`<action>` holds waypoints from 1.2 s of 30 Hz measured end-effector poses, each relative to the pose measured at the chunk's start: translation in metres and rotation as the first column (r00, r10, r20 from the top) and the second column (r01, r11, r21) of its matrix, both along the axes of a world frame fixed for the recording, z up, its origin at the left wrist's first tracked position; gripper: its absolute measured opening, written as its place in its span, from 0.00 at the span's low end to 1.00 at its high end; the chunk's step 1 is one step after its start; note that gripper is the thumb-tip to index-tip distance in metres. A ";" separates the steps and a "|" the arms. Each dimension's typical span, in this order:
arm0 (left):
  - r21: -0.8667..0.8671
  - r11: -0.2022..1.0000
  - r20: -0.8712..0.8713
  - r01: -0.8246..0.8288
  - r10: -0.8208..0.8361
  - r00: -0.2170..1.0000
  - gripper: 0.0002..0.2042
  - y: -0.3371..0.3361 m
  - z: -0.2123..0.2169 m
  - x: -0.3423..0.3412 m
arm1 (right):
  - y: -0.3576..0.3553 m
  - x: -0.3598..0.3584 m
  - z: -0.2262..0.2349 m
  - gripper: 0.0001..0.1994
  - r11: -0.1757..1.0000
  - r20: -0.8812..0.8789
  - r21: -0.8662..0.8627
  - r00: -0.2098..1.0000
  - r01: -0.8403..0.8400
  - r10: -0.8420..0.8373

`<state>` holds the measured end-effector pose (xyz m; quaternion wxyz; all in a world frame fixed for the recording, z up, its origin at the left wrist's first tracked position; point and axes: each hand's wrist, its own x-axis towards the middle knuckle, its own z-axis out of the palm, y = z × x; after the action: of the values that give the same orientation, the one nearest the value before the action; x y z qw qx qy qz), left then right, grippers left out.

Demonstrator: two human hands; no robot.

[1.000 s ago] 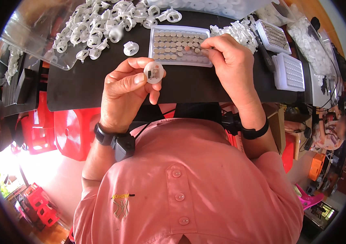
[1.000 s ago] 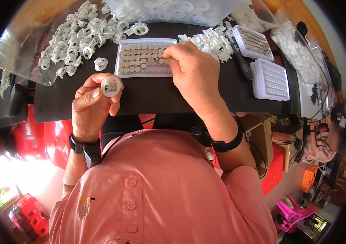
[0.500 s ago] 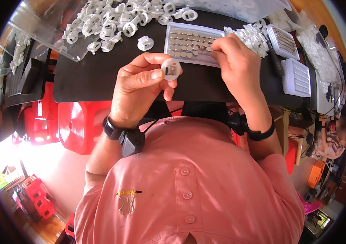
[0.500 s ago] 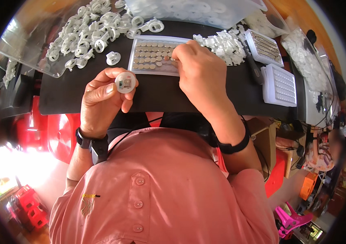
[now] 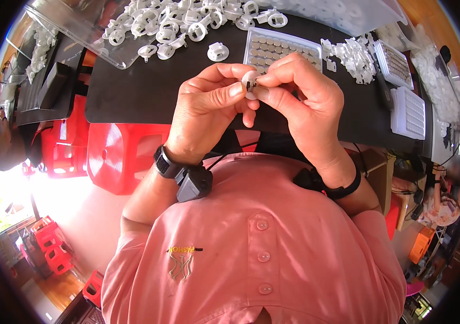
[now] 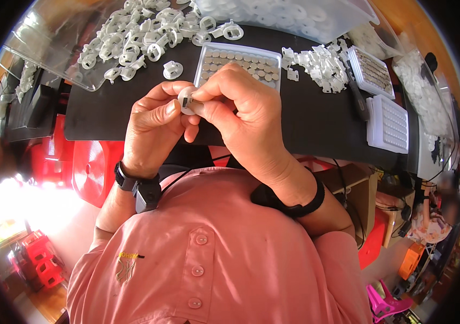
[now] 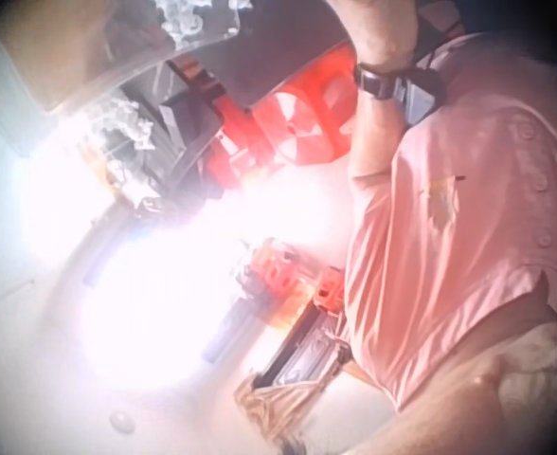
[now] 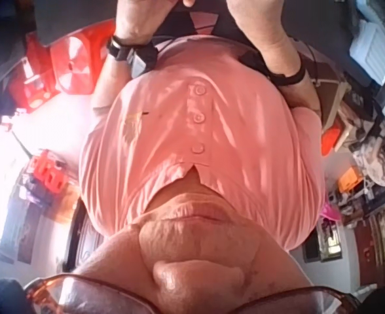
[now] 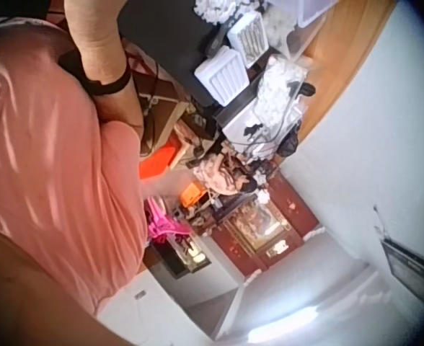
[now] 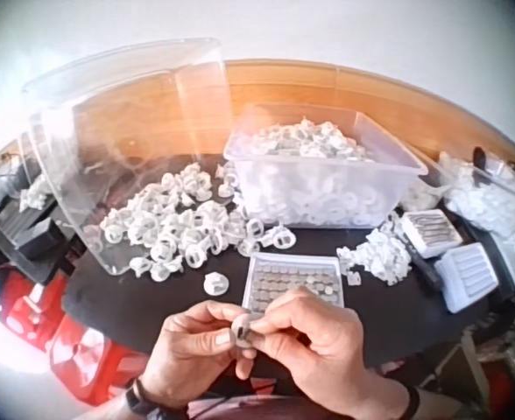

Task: Assembling small white plastic components and placing them into a white components tray.

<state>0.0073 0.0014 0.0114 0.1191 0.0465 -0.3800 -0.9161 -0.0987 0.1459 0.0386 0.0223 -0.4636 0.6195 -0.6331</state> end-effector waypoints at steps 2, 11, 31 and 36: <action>-0.003 1.000 -0.004 0.001 -0.001 1.000 0.16 -0.001 -0.002 0.000 | 0.001 0.000 -0.001 0.06 0.996 0.215 -0.011 0.973 -0.088 0.088; -0.011 1.000 0.005 -0.006 0.006 1.000 0.14 -0.001 0.002 0.001 | -0.004 -0.014 0.014 0.05 0.965 0.610 0.044 0.772 -0.257 0.177; -0.017 1.000 -0.060 0.023 -0.024 0.998 0.17 -0.005 -0.003 0.000 | 0.057 -0.021 0.005 0.05 0.910 -0.400 0.104 0.855 0.401 -0.331; -0.029 0.998 -0.077 0.056 -0.058 0.995 0.18 -0.008 -0.008 -0.004 | 0.118 -0.073 -0.007 0.06 0.506 -0.782 0.202 0.449 0.839 -0.432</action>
<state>0.0031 -0.0061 0.0037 0.1083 -0.0013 -0.3883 -0.9151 -0.1718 0.2643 0.0314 -0.3082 -0.3326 0.8747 -0.1711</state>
